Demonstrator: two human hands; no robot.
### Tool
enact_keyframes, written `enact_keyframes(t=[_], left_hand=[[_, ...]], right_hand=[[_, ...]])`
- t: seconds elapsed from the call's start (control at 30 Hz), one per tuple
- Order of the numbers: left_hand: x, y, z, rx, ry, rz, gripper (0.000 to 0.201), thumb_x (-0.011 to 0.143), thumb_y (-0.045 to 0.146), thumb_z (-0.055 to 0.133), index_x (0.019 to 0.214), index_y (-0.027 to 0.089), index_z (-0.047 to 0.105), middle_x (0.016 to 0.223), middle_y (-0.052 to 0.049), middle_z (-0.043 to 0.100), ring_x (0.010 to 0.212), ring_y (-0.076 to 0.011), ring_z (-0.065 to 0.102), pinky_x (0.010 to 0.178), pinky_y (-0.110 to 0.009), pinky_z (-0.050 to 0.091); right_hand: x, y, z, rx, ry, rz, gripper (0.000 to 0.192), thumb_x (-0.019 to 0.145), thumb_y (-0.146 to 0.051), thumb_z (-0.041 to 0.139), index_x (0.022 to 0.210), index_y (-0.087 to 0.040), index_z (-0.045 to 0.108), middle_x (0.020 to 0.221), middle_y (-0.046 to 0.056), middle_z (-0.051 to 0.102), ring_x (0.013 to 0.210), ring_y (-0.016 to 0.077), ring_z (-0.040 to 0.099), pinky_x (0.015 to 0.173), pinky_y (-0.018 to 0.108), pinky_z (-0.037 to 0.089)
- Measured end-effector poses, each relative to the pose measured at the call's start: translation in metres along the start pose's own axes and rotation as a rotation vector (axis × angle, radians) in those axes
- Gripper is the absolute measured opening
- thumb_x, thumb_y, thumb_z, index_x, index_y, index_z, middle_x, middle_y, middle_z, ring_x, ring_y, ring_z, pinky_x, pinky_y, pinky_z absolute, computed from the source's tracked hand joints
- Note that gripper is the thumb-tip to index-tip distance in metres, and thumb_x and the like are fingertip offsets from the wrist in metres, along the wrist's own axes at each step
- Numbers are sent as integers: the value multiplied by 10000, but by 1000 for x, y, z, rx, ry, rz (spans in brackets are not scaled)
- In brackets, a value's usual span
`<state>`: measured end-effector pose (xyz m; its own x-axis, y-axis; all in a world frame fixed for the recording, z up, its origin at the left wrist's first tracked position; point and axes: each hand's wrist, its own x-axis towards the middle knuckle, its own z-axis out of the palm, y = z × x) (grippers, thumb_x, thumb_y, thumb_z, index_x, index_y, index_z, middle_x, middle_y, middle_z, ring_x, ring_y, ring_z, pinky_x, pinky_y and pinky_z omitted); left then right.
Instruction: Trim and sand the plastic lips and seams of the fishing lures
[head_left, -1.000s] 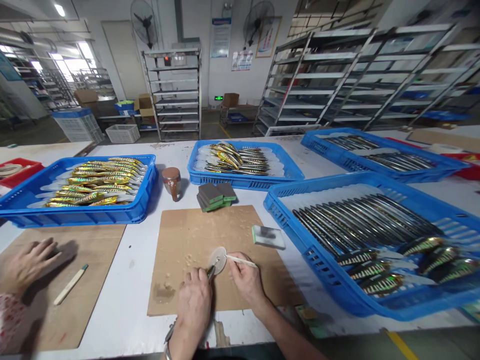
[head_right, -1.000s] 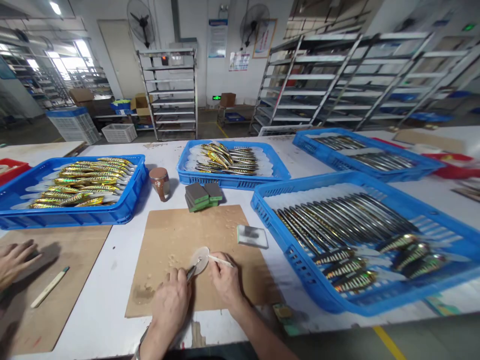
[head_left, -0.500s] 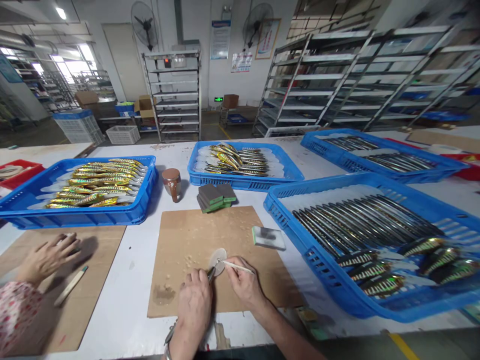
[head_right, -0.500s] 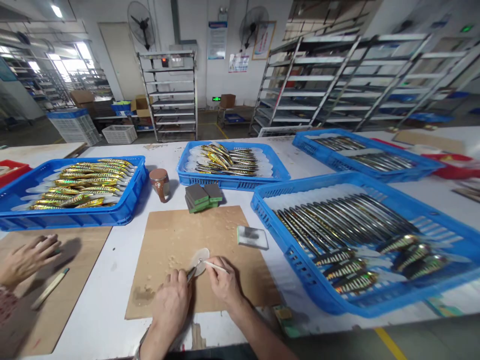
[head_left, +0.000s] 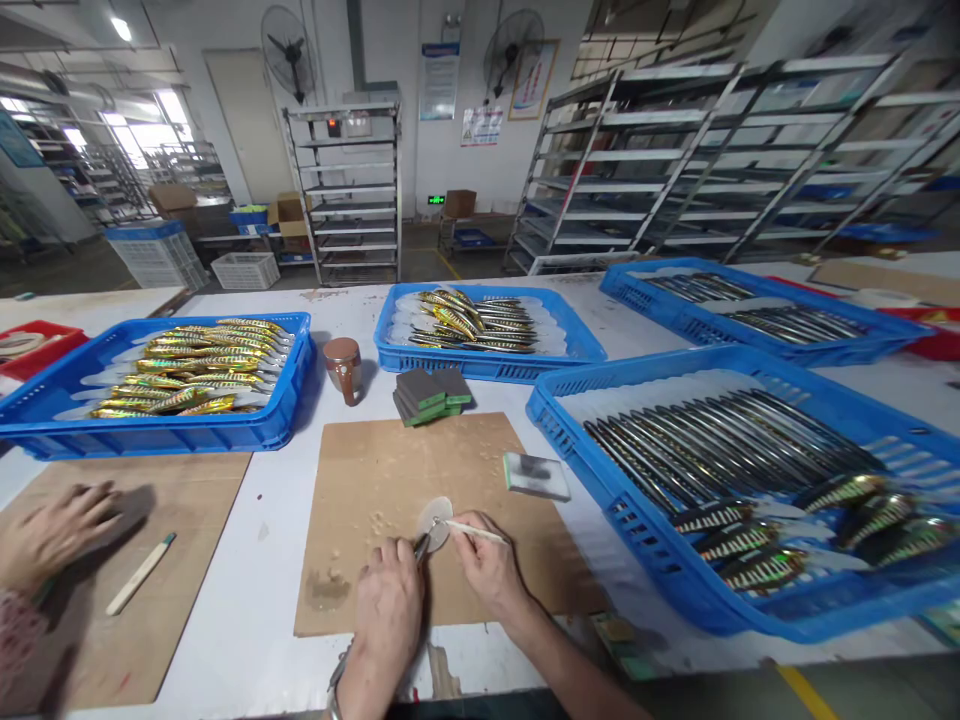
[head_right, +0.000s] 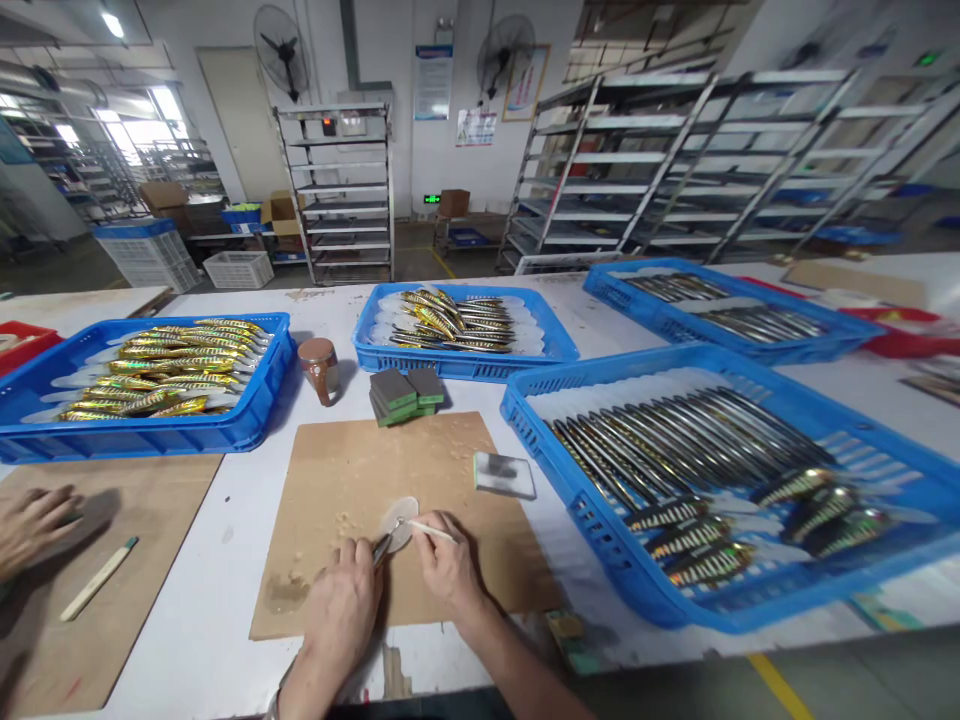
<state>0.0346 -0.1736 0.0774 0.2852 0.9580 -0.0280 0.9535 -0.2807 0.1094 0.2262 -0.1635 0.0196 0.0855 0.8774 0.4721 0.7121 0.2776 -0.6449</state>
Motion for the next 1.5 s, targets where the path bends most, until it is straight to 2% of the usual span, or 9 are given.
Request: enact_keyframes(t=[0.23,0.4,0.53,0.67,0.87,1.2,1.37,1.5], left_hand=[[0,0,-3,-12,-3,3,202,1035,140,464,1050,158,665,999,-110,694,892,-247,711,726,-311,568],[-1,-1,-4,-16,-10,12,210,1029,127,447,1052,159,653,1011,-117,692,909,-256,709,714,-311,551],[0,-1,-5,-20,-24,16,200,1018,107,454,1057,154,645,1014,-121,693,916,-250,710,713,-297,537],[1,-1,-6,-18,-25,5,182,1042,169,468,1060,150,649,1014,-123,699,943,-257,716,739,-299,558],[1,-1,-6,-26,-28,8,189,1041,159,465,1069,147,652,1022,-125,701,936,-259,722,735,-315,579],[0,1,-3,-14,-25,3,179,1015,124,465,1062,151,636,1020,-129,685,945,-265,708,727,-315,564],[1,1,-3,-6,-26,4,170,1010,120,475,1057,146,637,1019,-125,683,944,-249,706,722,-290,560],[0,2,-2,12,-6,3,182,1017,129,472,1059,142,648,1013,-132,687,935,-260,711,719,-304,571]], right_hand=[[2,1,0,-18,22,31,292,1069,-358,457,930,-228,678,818,50,703,786,221,679,697,302,506],[2,0,1,-30,29,28,266,1068,-354,469,922,-233,655,860,56,700,827,221,668,740,314,501],[1,-1,-1,-13,-6,-13,291,1068,-364,447,902,-242,652,842,54,694,827,217,663,763,318,509],[0,-2,-5,13,-66,-35,269,1050,-378,490,901,-244,670,841,42,709,808,210,676,737,304,510],[4,-5,-7,-19,15,72,299,1070,-347,453,901,-222,666,706,27,662,663,203,636,632,294,466],[2,-4,-2,-37,8,4,288,1059,-345,442,892,-232,648,840,60,692,818,216,653,754,315,507],[1,-2,-3,-32,-36,-23,303,1053,-391,459,888,-240,663,819,62,694,792,227,662,741,321,517],[5,0,0,-58,4,27,319,1074,-378,433,928,-226,673,827,74,700,783,231,663,717,317,511]])
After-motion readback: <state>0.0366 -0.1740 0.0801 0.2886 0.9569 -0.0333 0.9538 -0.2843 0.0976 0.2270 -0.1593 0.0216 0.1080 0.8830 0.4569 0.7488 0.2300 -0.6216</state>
